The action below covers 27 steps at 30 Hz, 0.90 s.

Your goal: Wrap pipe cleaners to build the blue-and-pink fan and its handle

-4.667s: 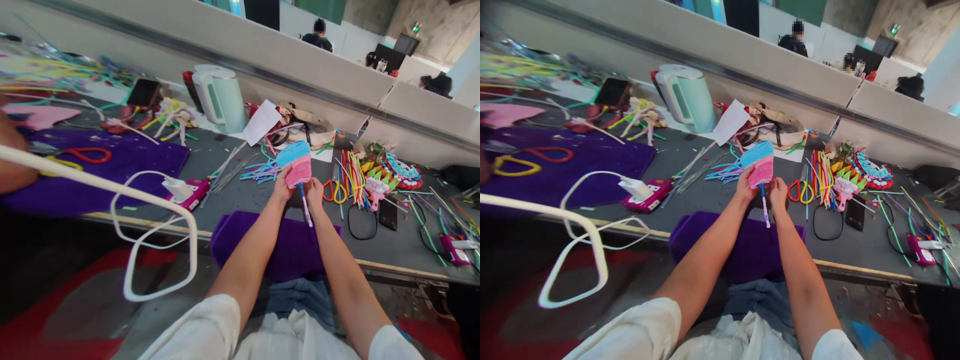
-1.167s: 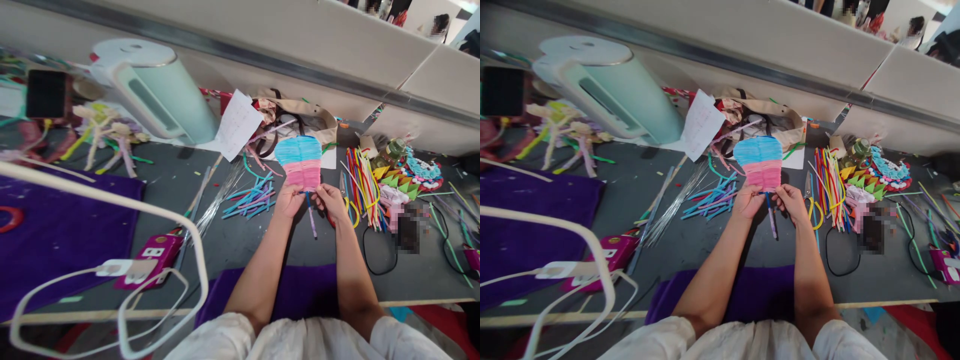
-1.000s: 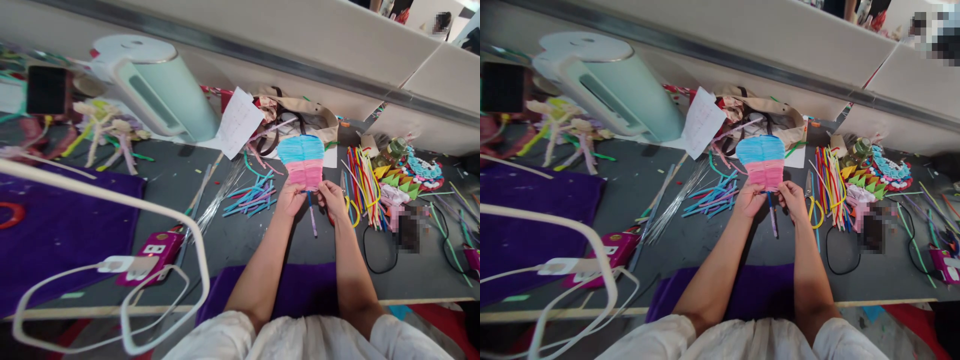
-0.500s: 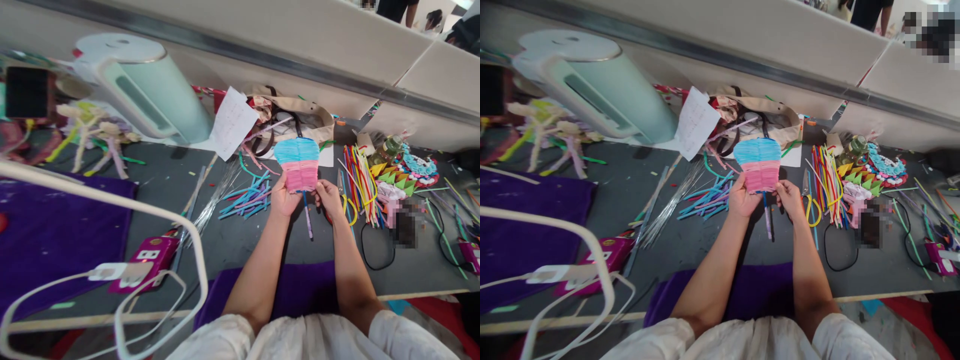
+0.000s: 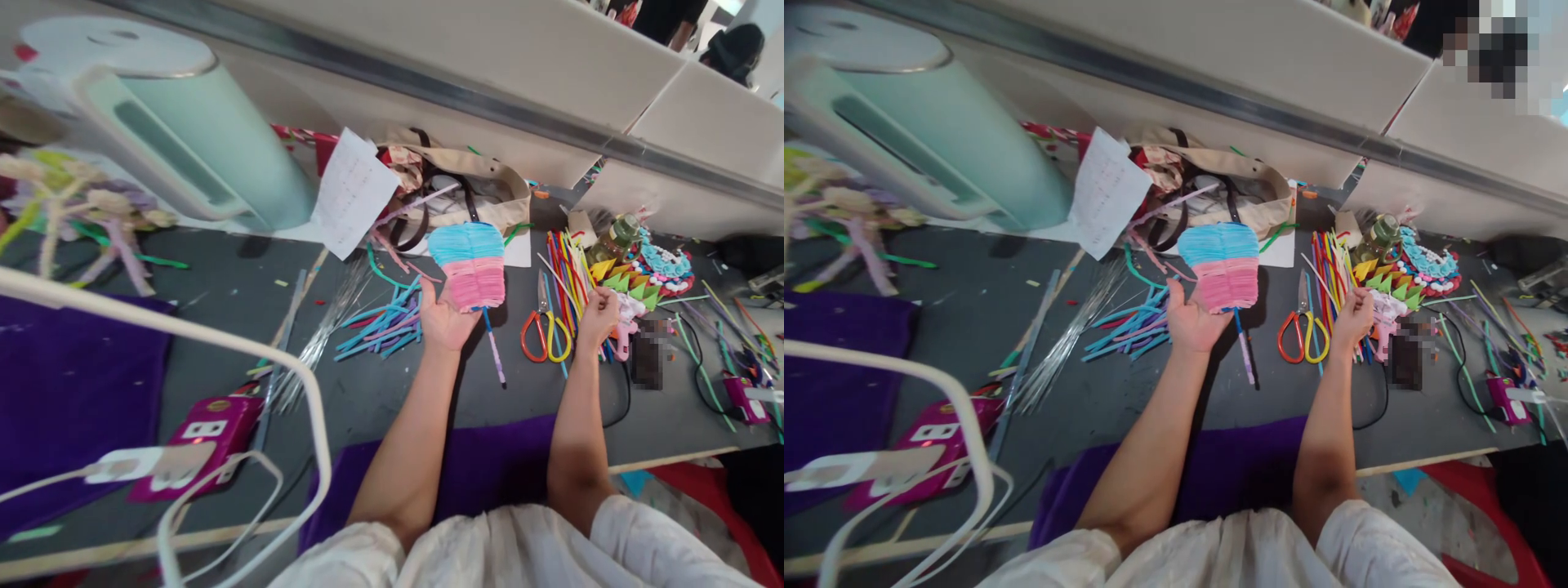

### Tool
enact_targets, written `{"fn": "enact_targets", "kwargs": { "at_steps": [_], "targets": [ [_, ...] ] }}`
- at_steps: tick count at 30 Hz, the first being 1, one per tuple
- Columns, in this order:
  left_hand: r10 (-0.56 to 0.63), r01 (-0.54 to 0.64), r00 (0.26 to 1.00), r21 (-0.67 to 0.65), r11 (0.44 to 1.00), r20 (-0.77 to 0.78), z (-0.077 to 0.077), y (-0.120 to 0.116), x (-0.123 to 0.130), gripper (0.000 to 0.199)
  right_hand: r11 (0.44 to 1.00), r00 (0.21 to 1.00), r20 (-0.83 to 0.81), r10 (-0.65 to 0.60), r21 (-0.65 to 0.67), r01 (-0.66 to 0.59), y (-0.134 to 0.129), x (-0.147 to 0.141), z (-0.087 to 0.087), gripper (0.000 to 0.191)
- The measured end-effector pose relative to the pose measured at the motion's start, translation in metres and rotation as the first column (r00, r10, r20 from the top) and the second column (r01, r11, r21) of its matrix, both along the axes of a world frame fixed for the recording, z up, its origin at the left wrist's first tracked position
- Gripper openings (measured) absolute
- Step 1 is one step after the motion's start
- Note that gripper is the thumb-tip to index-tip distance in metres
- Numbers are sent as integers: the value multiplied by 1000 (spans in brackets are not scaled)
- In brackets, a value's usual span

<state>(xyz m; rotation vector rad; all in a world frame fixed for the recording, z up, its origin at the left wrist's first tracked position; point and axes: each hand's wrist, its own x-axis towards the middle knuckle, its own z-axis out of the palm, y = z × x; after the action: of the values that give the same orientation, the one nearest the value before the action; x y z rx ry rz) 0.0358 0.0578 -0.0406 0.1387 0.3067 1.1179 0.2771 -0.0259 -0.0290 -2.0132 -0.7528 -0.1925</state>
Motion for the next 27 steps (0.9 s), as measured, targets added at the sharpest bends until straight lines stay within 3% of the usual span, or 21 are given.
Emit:
{"fn": "enact_targets", "kwargs": {
  "at_steps": [4, 8, 14, 18, 27],
  "targets": [
    [17, -17, 1000, 19, 1000, 4, 3, -1, 1, 66, 988, 998, -6, -62, -139, 61, -2, 6, -1, 24],
    [17, -17, 1000, 13, 1000, 11, 6, -2, 1, 65, 933, 995, 60, -78, -348, 94, -1, 9, -8, 21],
    [24, -24, 1000, 12, 1000, 14, 5, -3, 0, 62, 926, 983, 146, -115, -342, 159, -4, 15, -15, 30],
    [14, -14, 1000, 7, 1000, 17, 3, -2, 0, 63, 892, 994, 89, -67, -440, 100, -2, 13, -16, 28],
    [0, 0, 1000, 9, 1000, 4, -1, 0, 0, 62, 878, 991, 24, 135, -466, -109, 6, 8, -20, 24]
  ]
}}
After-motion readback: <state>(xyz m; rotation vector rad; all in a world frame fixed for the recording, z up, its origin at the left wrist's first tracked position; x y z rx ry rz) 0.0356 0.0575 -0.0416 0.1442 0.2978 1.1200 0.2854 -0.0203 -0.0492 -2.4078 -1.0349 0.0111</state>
